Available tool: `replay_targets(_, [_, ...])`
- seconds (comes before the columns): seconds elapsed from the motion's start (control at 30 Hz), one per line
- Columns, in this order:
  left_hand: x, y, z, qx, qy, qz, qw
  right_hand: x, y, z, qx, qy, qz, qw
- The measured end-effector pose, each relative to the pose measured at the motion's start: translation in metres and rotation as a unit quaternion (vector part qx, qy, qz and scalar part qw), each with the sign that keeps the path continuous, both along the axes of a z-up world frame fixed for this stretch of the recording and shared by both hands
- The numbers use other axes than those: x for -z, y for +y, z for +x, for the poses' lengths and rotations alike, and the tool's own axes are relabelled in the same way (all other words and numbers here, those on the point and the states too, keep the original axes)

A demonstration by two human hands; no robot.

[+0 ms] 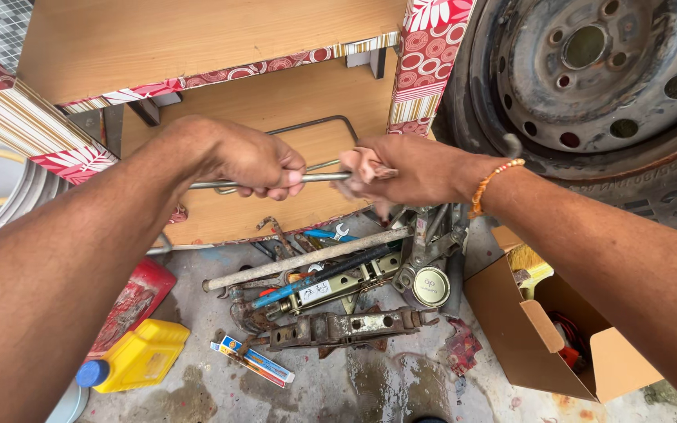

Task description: The person wipes down a wooden shelf with a cloth, then picks up various metal car parts and tools, wiping them with a cloth and organizing them.

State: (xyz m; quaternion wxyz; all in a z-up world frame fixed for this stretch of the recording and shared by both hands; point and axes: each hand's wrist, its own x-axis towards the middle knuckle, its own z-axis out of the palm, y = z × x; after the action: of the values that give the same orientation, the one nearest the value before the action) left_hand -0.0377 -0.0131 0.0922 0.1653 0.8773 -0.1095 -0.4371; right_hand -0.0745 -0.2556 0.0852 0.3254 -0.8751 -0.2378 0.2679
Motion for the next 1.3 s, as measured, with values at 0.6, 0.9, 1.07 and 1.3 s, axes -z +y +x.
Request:
replay_targets(0.6, [-0.018,-0.037,-0.016,0.123,-0.296,0.060,0.945,0.027,0.006,-0.005,-0.024,-0.088,0.186,0.978])
replay_targets(0.9, [-0.002,-0.023,-0.024,0.150,-0.354,0.036,0.922,0.012,0.013,-0.005,-0.004,-0.064,-0.010,0.998])
replay_targets(1.07, [-0.002,-0.027,-0.023,0.162,-0.364,0.072,0.914,0.007,0.005,0.003,-0.033,-0.111,-0.080,0.990])
replay_targets(1.3, [0.002,-0.024,-0.015,0.213,-0.424,0.046,0.879,0.005,0.005,-0.008,0.036,-0.068,-0.083,0.994])
